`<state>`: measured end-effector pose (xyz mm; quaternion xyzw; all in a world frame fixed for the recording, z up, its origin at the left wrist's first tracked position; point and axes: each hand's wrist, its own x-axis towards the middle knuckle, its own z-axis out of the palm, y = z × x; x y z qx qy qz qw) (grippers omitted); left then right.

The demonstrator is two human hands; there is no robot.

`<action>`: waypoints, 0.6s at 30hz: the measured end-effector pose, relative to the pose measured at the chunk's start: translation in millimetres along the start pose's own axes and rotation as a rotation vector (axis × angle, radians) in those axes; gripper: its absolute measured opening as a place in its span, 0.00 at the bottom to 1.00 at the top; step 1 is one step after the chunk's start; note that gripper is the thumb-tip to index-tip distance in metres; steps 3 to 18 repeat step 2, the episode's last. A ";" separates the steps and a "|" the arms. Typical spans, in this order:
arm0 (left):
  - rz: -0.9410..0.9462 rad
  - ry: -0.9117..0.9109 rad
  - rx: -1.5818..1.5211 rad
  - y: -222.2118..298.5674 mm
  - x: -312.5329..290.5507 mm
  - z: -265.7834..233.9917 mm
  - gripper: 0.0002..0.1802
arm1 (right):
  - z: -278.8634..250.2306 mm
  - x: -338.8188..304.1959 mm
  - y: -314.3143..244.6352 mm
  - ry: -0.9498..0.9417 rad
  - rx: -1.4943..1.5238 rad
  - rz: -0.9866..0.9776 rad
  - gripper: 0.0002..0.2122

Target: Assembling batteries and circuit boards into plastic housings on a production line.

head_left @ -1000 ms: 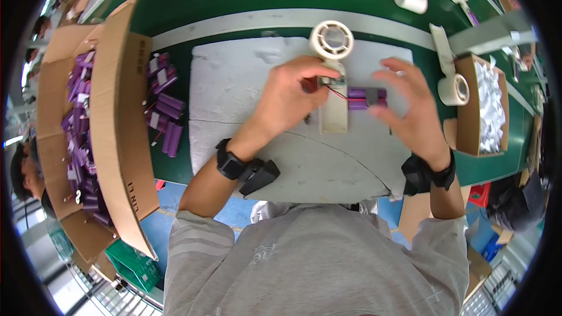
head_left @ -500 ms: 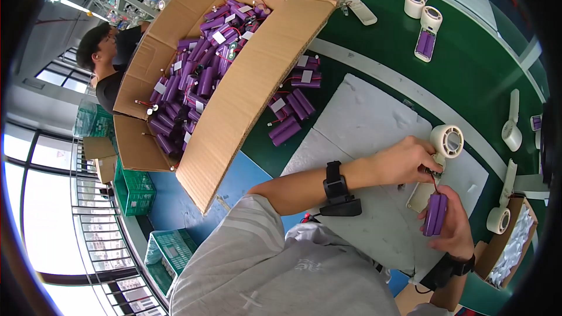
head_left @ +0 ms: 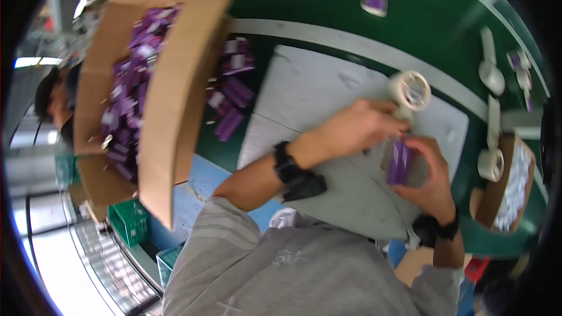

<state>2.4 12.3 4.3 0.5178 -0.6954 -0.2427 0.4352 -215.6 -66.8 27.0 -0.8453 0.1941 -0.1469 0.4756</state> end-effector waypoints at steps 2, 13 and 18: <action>-0.014 -0.055 -0.090 -4.0 4.4 17.4 0.16 | 1.6 3.2 2.3 0.006 -0.114 -0.086 0.33; -0.014 -0.055 -0.090 -4.0 4.4 17.4 0.16 | 1.6 3.2 2.3 0.006 -0.114 -0.086 0.33; -0.014 -0.055 -0.090 -4.0 4.4 17.4 0.16 | 1.6 3.2 2.3 0.006 -0.114 -0.086 0.33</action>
